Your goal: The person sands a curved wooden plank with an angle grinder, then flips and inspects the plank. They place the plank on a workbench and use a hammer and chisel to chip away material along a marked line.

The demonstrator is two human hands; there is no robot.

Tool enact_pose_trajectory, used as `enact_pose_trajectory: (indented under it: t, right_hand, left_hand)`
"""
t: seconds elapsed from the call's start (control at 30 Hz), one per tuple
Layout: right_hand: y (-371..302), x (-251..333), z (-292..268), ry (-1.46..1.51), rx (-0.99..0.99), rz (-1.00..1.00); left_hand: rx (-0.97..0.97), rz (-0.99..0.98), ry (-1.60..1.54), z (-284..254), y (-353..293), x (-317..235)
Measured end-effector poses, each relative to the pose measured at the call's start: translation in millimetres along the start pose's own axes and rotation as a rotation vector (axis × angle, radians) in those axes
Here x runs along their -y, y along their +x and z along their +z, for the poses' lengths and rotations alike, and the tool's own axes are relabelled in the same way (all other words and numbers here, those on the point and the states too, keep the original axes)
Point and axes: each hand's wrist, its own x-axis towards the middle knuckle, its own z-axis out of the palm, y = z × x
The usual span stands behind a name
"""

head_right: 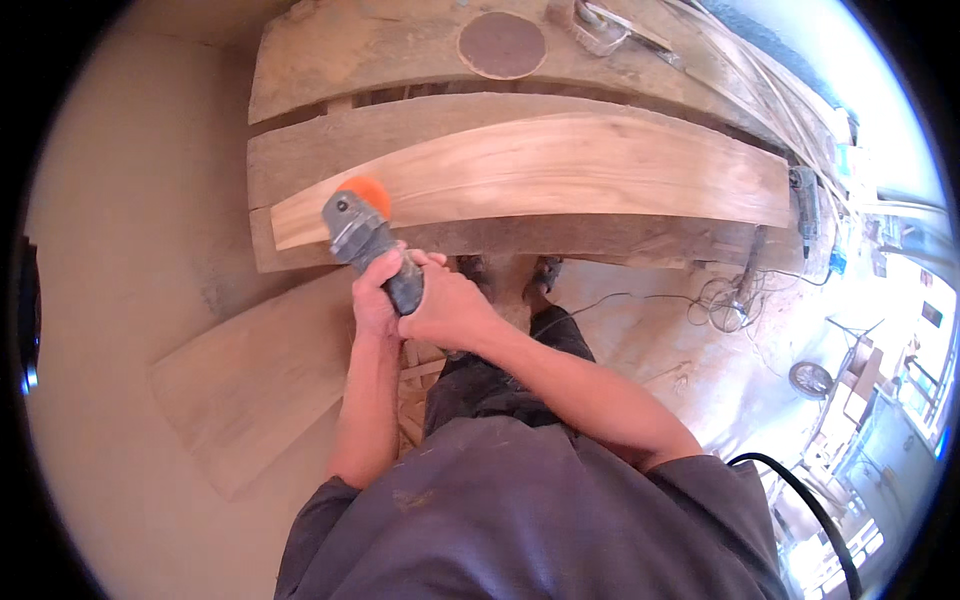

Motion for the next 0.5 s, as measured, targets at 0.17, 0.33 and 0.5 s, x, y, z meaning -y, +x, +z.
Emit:
enact_pose_trajectory:
  t: [0.17, 0.33, 0.5]
  right_hand:
    - [-23.9, -9.9, -4.0, 0.007, -0.127, 0.211]
    - [-60.2, -57.2, -36.0, 0.226, -0.422, 0.155]
    - [-46.8, -55.4, -29.3, 0.277, -0.332, 0.104]
  left_hand:
    - [0.101, -0.003, 0.195, 7.8, 12.1, 28.2]
    - [0.215, -0.114, 0.454, 71.4, 33.7, 70.6]
    - [0.214, -0.101, 0.441, 54.8, 35.1, 61.0]
